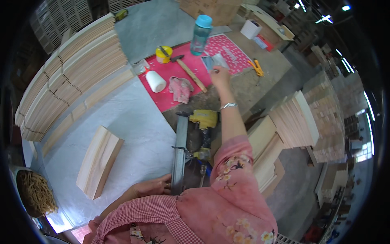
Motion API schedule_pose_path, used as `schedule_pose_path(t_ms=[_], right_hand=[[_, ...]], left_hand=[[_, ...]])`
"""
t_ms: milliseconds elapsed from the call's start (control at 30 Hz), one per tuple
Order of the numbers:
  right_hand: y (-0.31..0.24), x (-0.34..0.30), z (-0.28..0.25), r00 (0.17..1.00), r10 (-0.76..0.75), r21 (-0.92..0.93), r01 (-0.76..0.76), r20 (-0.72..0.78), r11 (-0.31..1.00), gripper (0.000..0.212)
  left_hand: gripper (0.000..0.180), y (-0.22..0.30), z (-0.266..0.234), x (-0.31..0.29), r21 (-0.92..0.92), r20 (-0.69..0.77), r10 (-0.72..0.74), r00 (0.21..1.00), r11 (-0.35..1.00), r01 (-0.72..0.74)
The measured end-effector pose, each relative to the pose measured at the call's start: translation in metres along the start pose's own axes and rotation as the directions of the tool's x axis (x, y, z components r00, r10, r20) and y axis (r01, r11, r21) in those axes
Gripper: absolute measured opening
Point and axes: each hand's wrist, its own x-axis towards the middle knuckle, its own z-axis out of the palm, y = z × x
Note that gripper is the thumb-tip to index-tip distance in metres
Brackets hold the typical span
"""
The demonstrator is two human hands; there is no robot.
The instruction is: Assembling and nailing wooden box components at a factory workstation.
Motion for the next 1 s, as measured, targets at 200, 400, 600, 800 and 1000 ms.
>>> schedule_pose_path(t_ms=[200, 400, 600, 800, 1000], right_hand=[[-0.05, -0.179, -0.017, 0.979, -0.116, 0.287, 0.065, 0.165, 0.956, 0.027], [-0.052, -0.281, -0.032, 0.977, -0.084, 0.207, 0.042, 0.197, 0.977, 0.026], [-0.053, -0.287, -0.024, 0.971, -0.123, 0.142, 0.094, 0.207, 0.985, 0.026], [-0.057, -0.293, -0.018, 0.959, -0.156, 0.048, 0.149, 0.236, 0.988, 0.024], [-0.052, -0.294, -0.015, 0.964, -0.189, 0.067, 0.179, 0.186, 0.982, 0.024]], left_hand=[[0.089, 0.001, 0.012, 0.003, 0.028, -0.062, 0.012, 0.998, 1.0, -0.01], [0.064, -0.028, 0.013, 0.007, 0.031, -0.18, 0.079, 0.98, 0.997, -0.074], [0.064, -0.033, 0.016, 0.007, 0.093, -0.227, 0.12, 0.966, 0.99, -0.101], [0.071, -0.037, 0.009, 0.002, 0.082, -0.202, 0.107, 0.973, 0.992, -0.092], [0.071, -0.036, 0.009, 0.002, 0.08, -0.191, 0.116, 0.975, 0.992, -0.103]])
